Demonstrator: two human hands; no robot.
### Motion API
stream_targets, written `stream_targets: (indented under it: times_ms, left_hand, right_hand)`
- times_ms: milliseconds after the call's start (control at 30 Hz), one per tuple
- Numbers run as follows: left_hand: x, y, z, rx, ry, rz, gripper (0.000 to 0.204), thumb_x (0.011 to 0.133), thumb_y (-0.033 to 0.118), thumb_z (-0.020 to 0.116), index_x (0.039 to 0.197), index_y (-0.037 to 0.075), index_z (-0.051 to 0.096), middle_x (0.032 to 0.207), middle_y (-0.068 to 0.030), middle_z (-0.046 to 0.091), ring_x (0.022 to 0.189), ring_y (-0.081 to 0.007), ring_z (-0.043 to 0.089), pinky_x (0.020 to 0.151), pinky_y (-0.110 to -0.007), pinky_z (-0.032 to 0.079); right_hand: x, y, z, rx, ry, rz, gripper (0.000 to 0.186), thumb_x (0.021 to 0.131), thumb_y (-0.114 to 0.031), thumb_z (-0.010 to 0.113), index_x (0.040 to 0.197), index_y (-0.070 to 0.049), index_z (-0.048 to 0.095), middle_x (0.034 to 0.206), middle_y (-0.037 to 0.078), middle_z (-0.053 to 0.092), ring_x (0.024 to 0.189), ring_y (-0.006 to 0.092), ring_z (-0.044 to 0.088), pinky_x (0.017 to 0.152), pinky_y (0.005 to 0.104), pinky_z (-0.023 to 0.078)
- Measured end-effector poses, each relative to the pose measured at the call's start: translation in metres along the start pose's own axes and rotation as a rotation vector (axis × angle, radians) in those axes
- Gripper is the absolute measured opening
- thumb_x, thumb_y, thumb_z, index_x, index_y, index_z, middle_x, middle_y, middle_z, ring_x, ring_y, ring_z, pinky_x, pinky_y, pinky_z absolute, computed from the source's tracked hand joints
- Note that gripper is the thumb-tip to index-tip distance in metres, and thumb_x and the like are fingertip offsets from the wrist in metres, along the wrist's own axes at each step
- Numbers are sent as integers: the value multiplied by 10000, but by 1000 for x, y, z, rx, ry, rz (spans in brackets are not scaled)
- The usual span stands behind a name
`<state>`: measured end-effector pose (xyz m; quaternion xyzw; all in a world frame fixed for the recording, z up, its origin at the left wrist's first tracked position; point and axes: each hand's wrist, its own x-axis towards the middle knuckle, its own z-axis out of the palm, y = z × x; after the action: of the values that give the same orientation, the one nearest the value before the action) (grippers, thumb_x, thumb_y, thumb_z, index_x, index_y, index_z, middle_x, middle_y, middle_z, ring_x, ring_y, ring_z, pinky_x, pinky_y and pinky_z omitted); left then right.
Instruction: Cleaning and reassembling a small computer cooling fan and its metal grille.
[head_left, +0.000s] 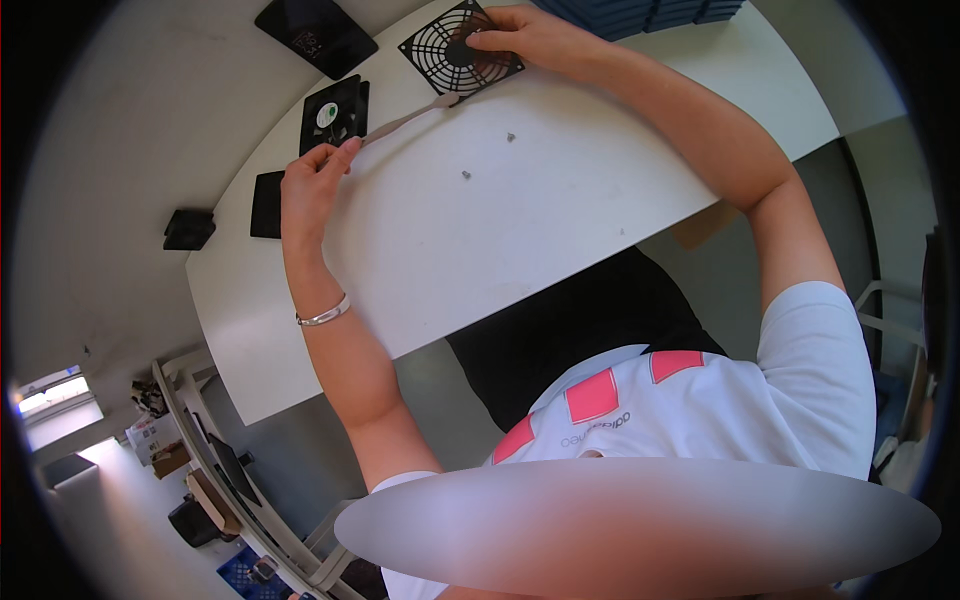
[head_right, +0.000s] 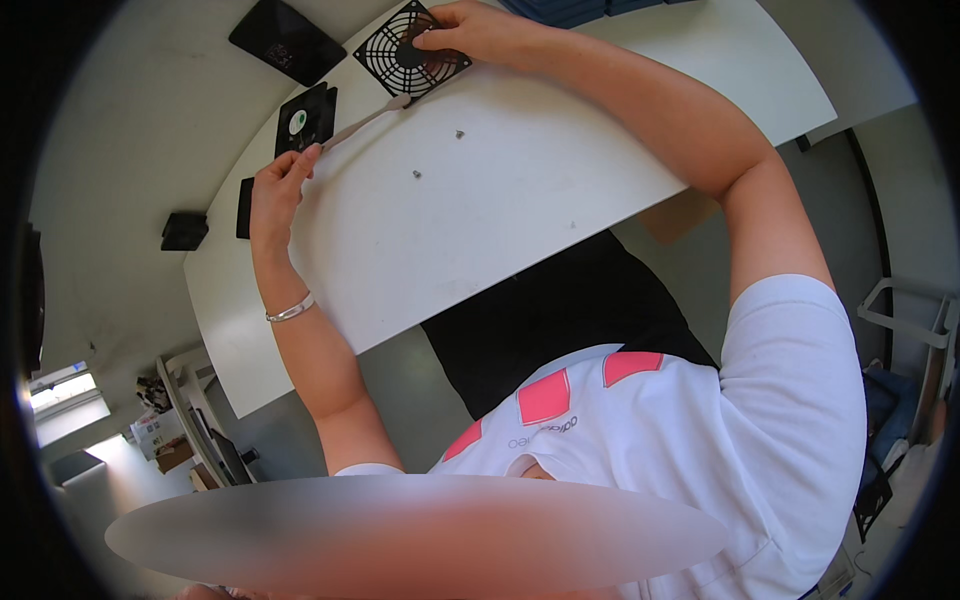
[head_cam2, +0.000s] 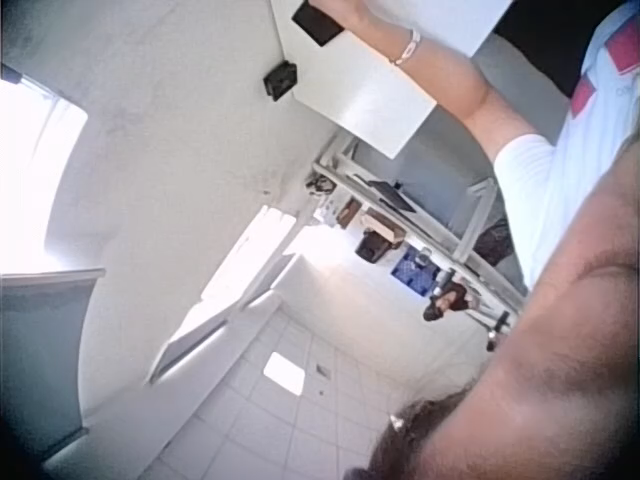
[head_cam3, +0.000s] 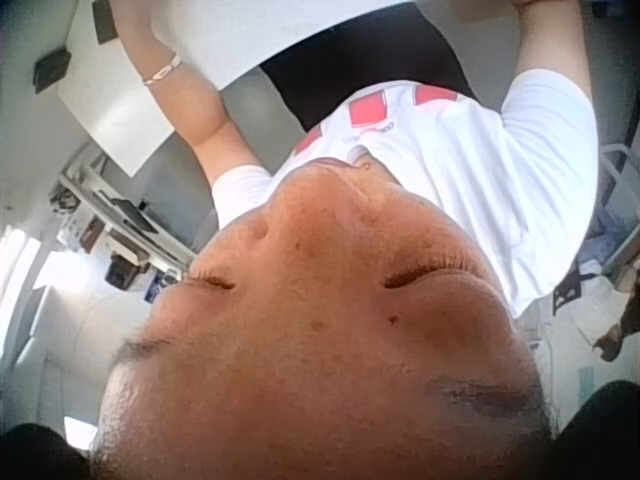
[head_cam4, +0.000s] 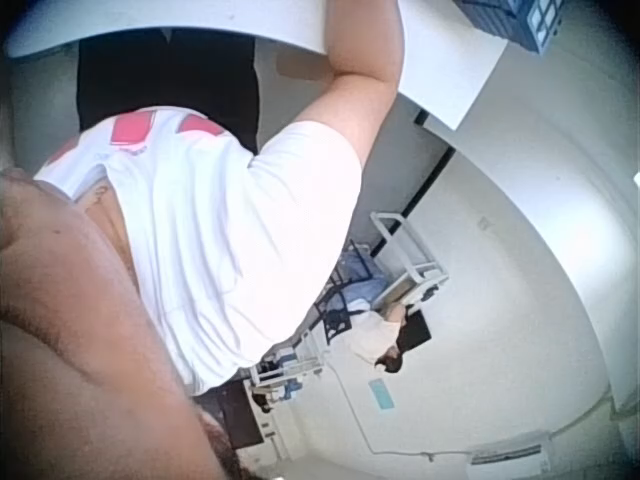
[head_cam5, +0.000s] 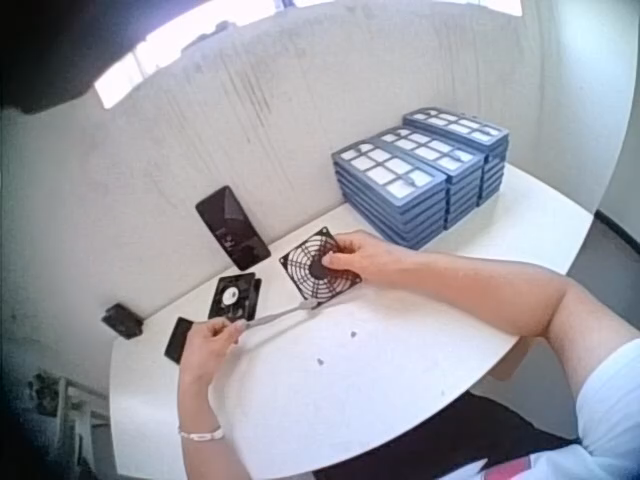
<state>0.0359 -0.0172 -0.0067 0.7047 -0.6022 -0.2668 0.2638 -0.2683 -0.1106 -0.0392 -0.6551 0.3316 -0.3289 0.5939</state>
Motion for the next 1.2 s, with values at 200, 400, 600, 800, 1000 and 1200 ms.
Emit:
stream_targets:
  times_ms: [200, 400, 600, 800, 1000, 1200]
  left_hand:
    - [-2, 6, 6, 23, -15, 5, 450, 798, 470, 718, 687, 49, 602, 586, 45, 426, 564, -62, 342, 519, -238, 272]
    - [-6, 12, 35, 81, 53, 121, 477, 823, 485, 687, 784, 10, 657, 608, 8, 503, 584, -85, 410, 543, -243, 345]
    - [-6, 15, 15, 205, 100, 32, 480, 814, 492, 687, 814, 12, 675, 617, -15, 546, 582, -99, 449, 561, -248, 387]
    - [-7, 17, 24, 206, 80, 56, 484, 828, 488, 672, 852, 5, 685, 644, -70, 602, 586, -153, 519, 590, -275, 431]
    - [-11, 24, 37, 219, 94, 148, 490, 844, 484, 658, 850, -5, 678, 660, -100, 617, 592, -184, 538, 603, -289, 436]
    - [-8, 21, 13, 269, 84, 4, 472, 838, 472, 662, 838, 1, 680, 643, -120, 611, 590, -213, 550, 614, -306, 447]
  right_hand:
    - [1, 7, 4, -15, 41, 71, 183, 954, -123, 562, 1051, 20, 623, 917, 22, 640, 814, 90, 563, 747, 223, 472]
    - [2, 6, 11, -4, 79, 43, 176, 943, -115, 579, 1022, 32, 636, 900, 29, 649, 792, 96, 571, 715, 237, 481]
    - [4, 11, 7, -82, 62, 64, 185, 942, -138, 589, 999, 27, 649, 856, 23, 648, 740, 89, 561, 661, 235, 470]
    - [6, 14, 9, -71, 84, 34, 180, 941, -149, 592, 980, 14, 658, 821, 12, 645, 704, 82, 550, 631, 233, 458]
    - [6, 14, 8, -138, 83, 37, 186, 936, -155, 598, 987, 13, 661, 817, 9, 647, 702, 86, 549, 630, 237, 456]
    - [1, 0, 9, -197, 88, 114, 192, 932, -157, 601, 986, 18, 660, 829, 18, 652, 712, 93, 551, 626, 248, 455]
